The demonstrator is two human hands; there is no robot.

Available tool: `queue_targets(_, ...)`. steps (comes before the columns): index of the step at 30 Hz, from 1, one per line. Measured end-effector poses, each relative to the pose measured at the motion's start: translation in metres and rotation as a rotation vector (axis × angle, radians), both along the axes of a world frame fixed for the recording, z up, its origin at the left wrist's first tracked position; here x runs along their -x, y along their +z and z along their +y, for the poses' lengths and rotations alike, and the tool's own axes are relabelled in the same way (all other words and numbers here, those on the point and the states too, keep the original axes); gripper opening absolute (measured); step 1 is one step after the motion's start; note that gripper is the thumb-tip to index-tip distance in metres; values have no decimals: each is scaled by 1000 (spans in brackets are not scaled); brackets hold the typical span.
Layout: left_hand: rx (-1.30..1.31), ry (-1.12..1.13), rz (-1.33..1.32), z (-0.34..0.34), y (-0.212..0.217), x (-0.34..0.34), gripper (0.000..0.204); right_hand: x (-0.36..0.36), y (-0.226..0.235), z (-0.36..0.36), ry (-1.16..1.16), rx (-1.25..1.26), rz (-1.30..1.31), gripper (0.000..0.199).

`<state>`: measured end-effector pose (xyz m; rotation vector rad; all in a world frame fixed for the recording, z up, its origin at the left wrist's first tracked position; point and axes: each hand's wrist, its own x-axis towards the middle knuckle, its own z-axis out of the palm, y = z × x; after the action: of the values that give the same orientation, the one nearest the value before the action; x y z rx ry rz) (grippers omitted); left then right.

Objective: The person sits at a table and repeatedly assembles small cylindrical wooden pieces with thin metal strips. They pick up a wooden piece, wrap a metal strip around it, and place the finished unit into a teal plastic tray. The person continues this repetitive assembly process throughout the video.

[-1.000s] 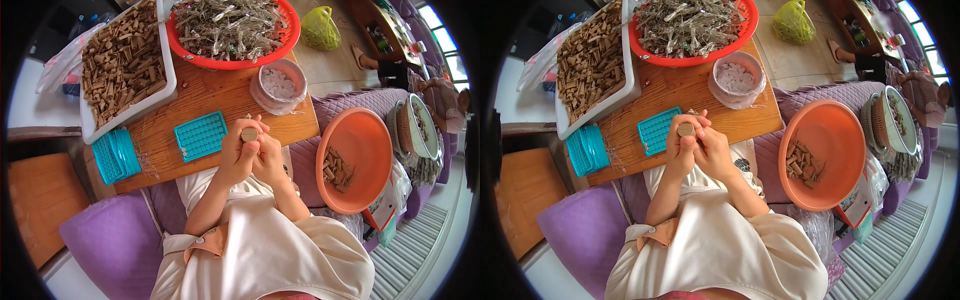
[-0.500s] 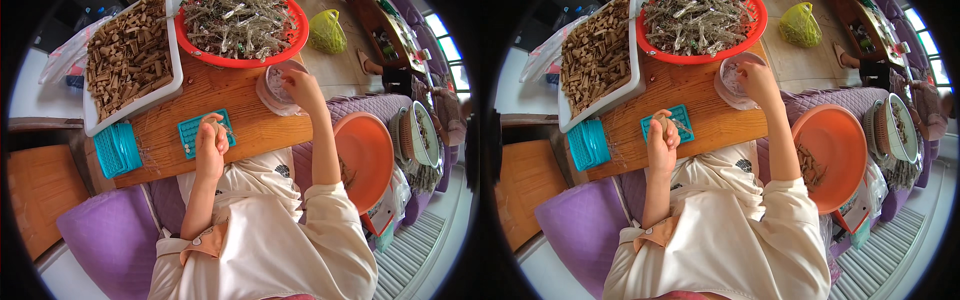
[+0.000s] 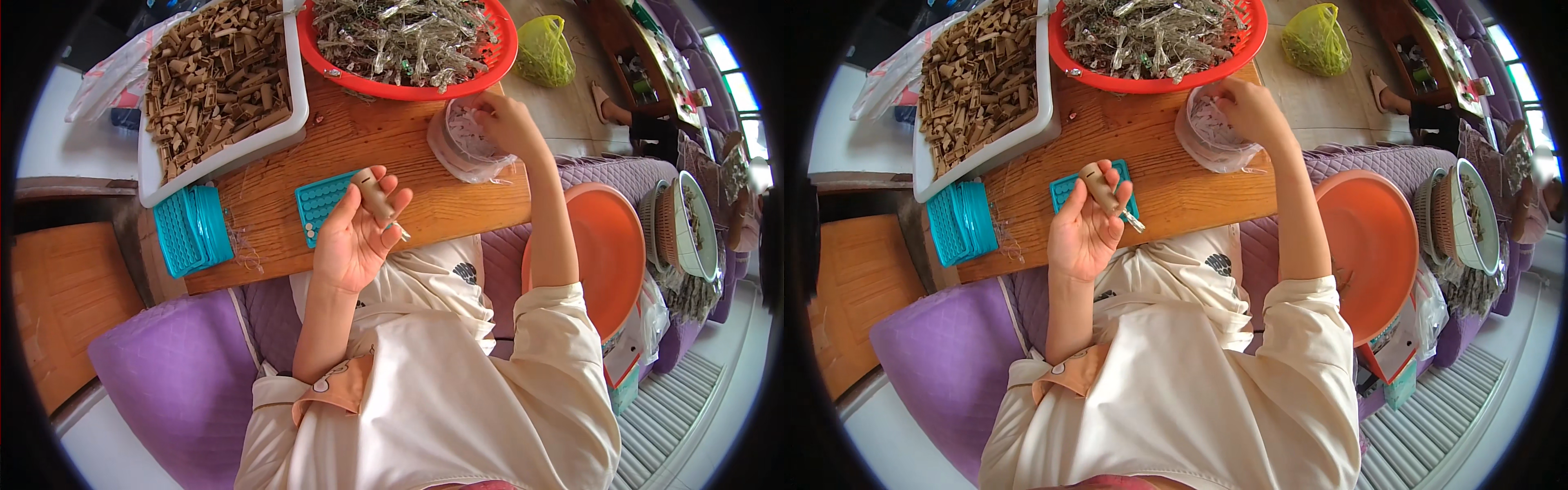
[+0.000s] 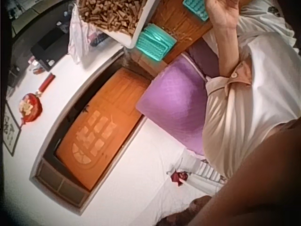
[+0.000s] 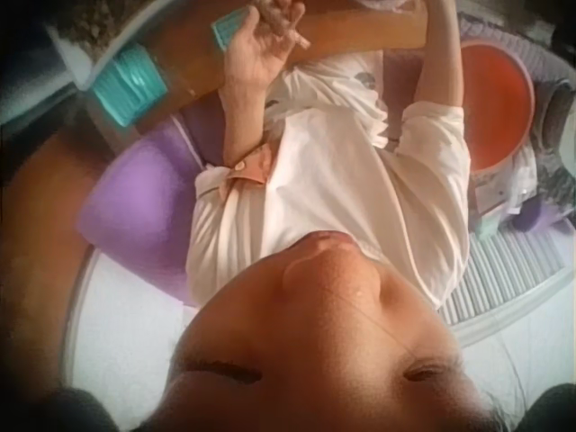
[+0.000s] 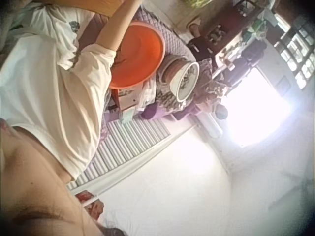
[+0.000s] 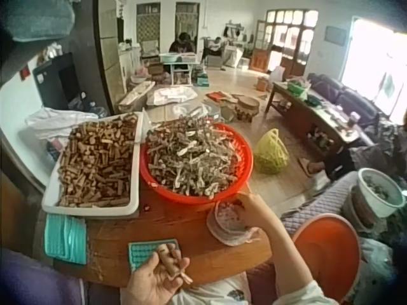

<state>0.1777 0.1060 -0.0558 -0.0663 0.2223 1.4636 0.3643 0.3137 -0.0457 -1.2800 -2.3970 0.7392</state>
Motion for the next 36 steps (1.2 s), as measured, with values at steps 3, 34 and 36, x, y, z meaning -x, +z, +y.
queue_targets(3,15,-31,-138,3,13,-1,32,-7,2,-2,-75,101,101,20)
queue_targets(34,-85,-132,559,-1,19,-21,42,36,35,-132,213,147,833,9)
queue_targets(36,-72,-154,549,-1,24,-22,42,33,33,-131,213,118,821,8)
